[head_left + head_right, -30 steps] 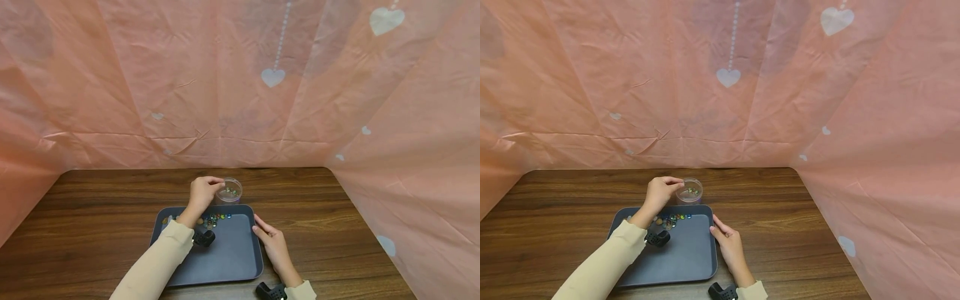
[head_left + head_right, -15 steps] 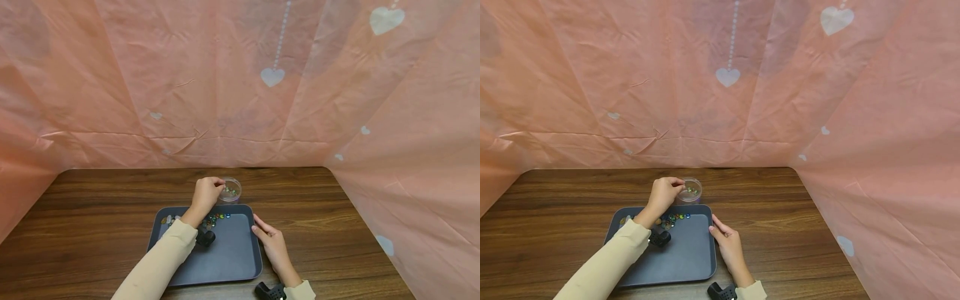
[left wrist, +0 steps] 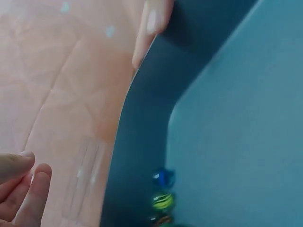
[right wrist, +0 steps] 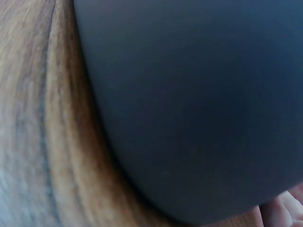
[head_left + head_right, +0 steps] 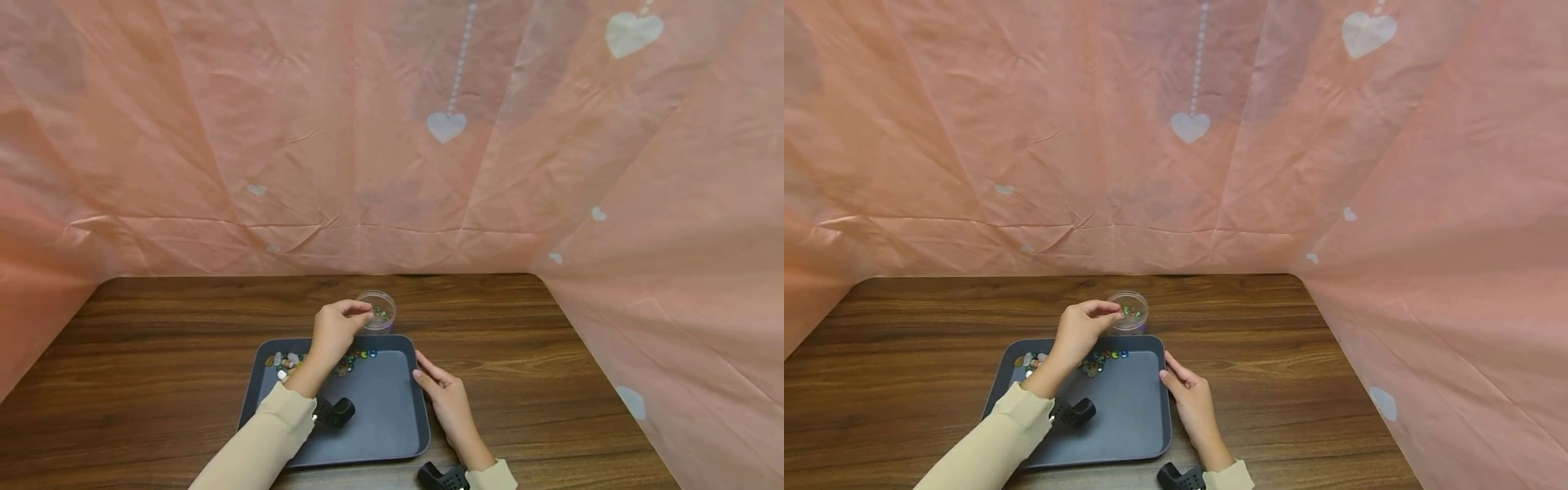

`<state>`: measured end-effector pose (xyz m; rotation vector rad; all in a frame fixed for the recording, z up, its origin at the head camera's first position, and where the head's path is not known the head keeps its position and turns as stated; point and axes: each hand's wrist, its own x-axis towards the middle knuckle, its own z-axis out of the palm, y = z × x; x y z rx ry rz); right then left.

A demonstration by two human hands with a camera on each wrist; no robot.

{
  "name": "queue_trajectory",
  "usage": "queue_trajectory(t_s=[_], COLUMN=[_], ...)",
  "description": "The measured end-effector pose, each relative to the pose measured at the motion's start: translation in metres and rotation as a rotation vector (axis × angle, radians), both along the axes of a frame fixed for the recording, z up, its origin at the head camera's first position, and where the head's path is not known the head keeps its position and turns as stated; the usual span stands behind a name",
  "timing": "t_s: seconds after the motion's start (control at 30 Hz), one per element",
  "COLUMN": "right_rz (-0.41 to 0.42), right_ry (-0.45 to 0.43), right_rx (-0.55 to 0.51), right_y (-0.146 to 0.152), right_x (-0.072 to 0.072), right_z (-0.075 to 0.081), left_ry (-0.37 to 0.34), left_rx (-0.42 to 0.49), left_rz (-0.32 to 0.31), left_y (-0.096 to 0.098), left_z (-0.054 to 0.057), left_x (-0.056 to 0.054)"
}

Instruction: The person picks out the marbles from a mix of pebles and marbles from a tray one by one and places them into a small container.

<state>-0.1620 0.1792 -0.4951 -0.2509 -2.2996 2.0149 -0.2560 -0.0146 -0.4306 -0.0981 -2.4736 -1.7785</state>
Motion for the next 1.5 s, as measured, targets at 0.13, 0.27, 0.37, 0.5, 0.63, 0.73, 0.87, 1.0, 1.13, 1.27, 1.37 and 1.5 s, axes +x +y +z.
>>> queue_trajectory(t_s=[0.13,0.27,0.37,0.5,0.63,0.73,0.87,1.0,1.13,1.27,1.37,1.5], right_rz=[-0.009,-0.013,-0.013,-0.003,-0.001,-0.006,-0.004,-0.005,-0.001,-0.002,-0.004,-0.002], right_ry=[-0.003,-0.008,-0.013,-0.009,-0.009,-0.018,-0.019,-0.018,-0.019,-0.012,-0.012,-0.025], right_rx=[0.009,0.009,-0.001,-0.017,-0.024,-0.025,-0.04,-0.048,-0.028,0.002,0.017,0.015], right_y=[0.001,0.0,-0.001,-0.003,-0.003,-0.003,-0.003,-0.001,0.0,0.0,0.0,-0.002], right_x=[-0.001,-0.002,-0.002,-0.003,-0.003,-0.003,-0.001,0.0,0.002,0.002,0.001,0.002], right_z=[0.002,0.003,0.004,0.005,0.005,0.005,0.005,0.004,0.002,0.001,0.001,0.002], left_ry=[-0.042,-0.059,-0.059,-0.045,-0.021,0.006,0.039,0.033,0.035,0.061,0.074,0.105], left_rx=[0.017,-0.011,-0.04,-0.093,-0.147,-0.181,-0.222,-0.26,-0.3,-0.35,-0.392,-0.492], left_rz=[-0.022,-0.034,-0.054,-0.073,-0.081,-0.093,-0.085,-0.07,-0.068,-0.064,-0.073,-0.102], left_y=[0.001,0.001,0.001,-0.001,-0.002,-0.003,-0.005,-0.005,-0.005,-0.005,-0.005,-0.004], left_z=[-0.007,-0.016,-0.022,-0.028,-0.031,-0.033,-0.033,-0.034,-0.037,-0.038,-0.037,-0.036], left_x=[0.01,0.015,0.017,0.019,0.021,0.023,0.025,0.026,0.027,0.027,0.027,0.029])
